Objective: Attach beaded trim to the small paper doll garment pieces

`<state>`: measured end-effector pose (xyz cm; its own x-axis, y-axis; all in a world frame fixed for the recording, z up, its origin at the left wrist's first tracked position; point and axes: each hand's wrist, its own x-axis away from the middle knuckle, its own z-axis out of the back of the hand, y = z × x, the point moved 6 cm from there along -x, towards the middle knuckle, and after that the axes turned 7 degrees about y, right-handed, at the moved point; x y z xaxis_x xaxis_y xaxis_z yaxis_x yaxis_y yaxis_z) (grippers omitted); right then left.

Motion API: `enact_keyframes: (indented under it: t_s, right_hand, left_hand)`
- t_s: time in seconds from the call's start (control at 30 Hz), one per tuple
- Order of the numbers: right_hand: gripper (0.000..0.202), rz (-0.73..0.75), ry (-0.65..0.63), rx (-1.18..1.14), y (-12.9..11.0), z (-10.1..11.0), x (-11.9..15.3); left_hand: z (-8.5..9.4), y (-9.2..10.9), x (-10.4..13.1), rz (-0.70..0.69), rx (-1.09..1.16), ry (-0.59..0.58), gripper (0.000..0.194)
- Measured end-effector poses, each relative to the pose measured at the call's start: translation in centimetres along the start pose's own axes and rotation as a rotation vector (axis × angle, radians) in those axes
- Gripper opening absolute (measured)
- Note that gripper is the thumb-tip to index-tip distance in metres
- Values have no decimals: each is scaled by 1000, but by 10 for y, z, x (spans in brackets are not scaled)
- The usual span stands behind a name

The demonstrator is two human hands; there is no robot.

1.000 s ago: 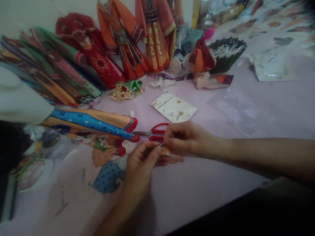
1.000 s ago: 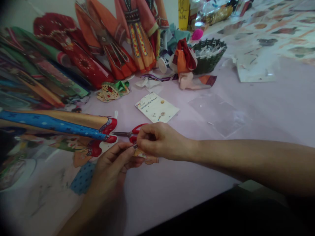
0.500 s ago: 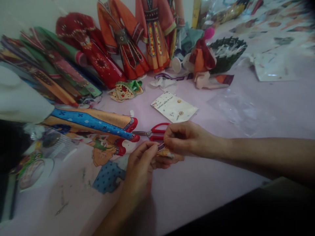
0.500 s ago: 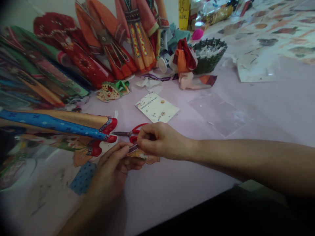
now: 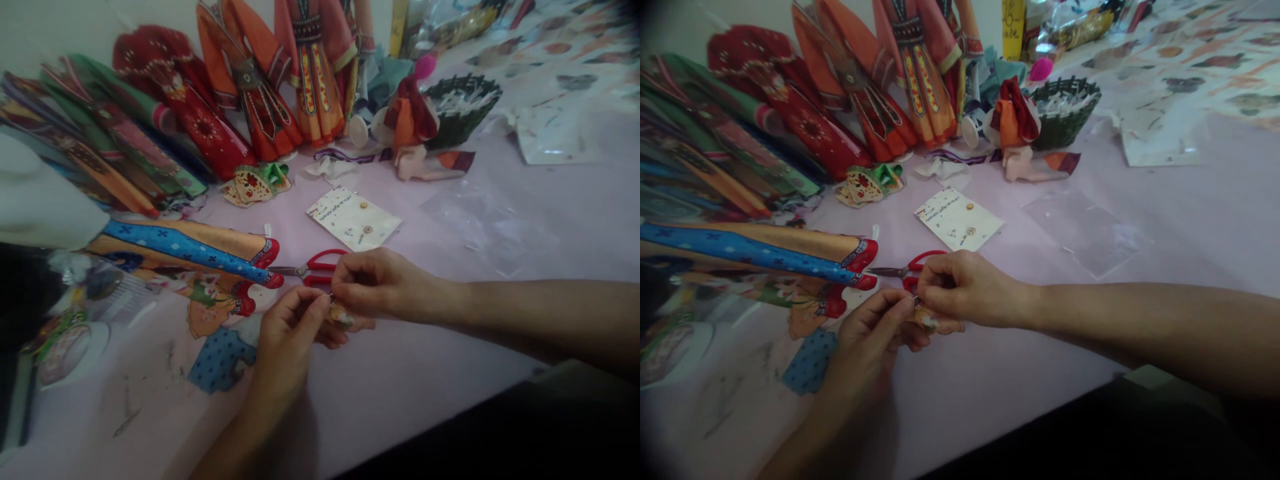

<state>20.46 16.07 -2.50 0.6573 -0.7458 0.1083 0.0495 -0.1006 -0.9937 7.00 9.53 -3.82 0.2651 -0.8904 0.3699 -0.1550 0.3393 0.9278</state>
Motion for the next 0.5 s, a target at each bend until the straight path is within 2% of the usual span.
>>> enact_keyframes:
  t_s: [0.17,0.37,0.5]
  right_hand:
    - [11,-16,-38,-44,1,-3,1]
    - [12,47,73,18,-6,8,-4]
    - [13,33,103,40,-7,12,-7]
  left_hand:
    - [-1,3,0,-18,13,-11,19]
    - [2,8,2,9,106,24,19]
    - [0,10,1,17,151,0,19]
